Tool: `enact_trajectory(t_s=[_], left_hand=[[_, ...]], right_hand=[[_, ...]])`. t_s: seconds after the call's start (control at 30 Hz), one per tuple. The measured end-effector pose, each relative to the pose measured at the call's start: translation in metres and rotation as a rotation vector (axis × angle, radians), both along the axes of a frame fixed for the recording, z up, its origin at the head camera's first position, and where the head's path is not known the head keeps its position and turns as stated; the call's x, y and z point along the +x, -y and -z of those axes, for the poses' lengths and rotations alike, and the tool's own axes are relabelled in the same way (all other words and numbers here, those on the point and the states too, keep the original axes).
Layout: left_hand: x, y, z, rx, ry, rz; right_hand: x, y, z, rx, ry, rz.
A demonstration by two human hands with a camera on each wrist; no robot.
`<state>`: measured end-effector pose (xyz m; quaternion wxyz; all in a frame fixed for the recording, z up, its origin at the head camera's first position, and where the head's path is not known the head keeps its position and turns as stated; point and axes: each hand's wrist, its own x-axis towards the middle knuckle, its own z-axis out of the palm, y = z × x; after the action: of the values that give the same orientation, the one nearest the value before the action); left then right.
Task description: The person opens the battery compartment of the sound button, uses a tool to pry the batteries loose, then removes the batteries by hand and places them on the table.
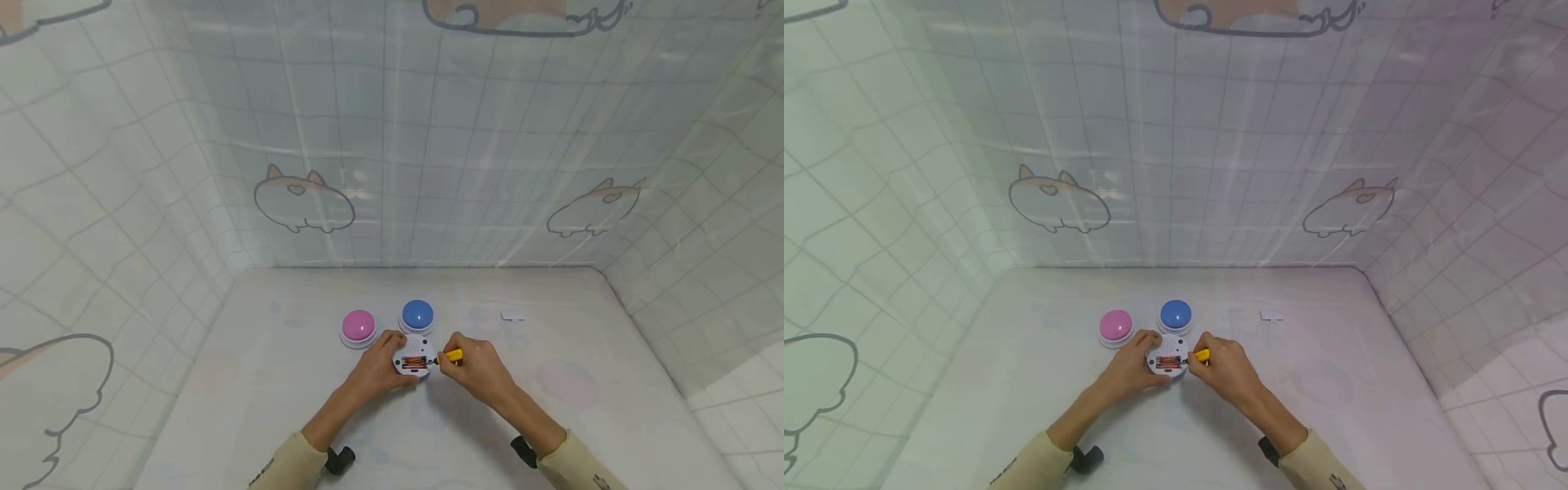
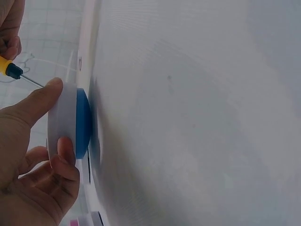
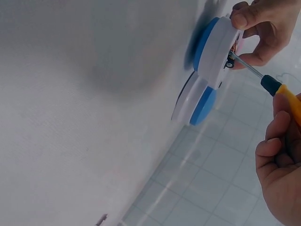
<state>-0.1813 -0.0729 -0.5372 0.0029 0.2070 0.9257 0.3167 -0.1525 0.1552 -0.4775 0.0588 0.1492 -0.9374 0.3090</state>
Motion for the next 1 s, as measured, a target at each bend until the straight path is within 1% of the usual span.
enact_trajectory(t_s=[0.2, 0.37, 0.5, 0.73, 0.83, 1.0], left_hand=[[-0.001, -0.0001, 0.0013, -0.007, -0.003, -0.002], [-0.0013, 0.0007, 0.0019, -0.015, -0.003, -0.004], [-0.0018, 0.0011, 0.0019, -0.006, -0.008, 0.002], [-0.0023, -0.0002, 0.0006, -0.003, -0.011, 0.012], [-0.0027, -0.0015, 0.0002, -0.008, -0.018, 0.016], [-0.0026, -0.0022, -0.0005, -0.013, -0.012, 0.013]], right_hand=[[-0.0008, 0.0004, 0.0017, 0.034, -0.007, 0.007], [-0.0005, 0.001, 0.0014, 0.035, -0.001, 0.011], [-0.0011, 0.0034, 0.0006, 0.054, -0.017, -0.006], [-0.0013, 0.0094, 0.0015, 0.146, -0.083, -0.068], [-0.0016, 0.0083, 0.0025, 0.134, -0.087, -0.069], [-0.0029, 0.0039, 0.0058, 0.07, -0.065, -0.064]])
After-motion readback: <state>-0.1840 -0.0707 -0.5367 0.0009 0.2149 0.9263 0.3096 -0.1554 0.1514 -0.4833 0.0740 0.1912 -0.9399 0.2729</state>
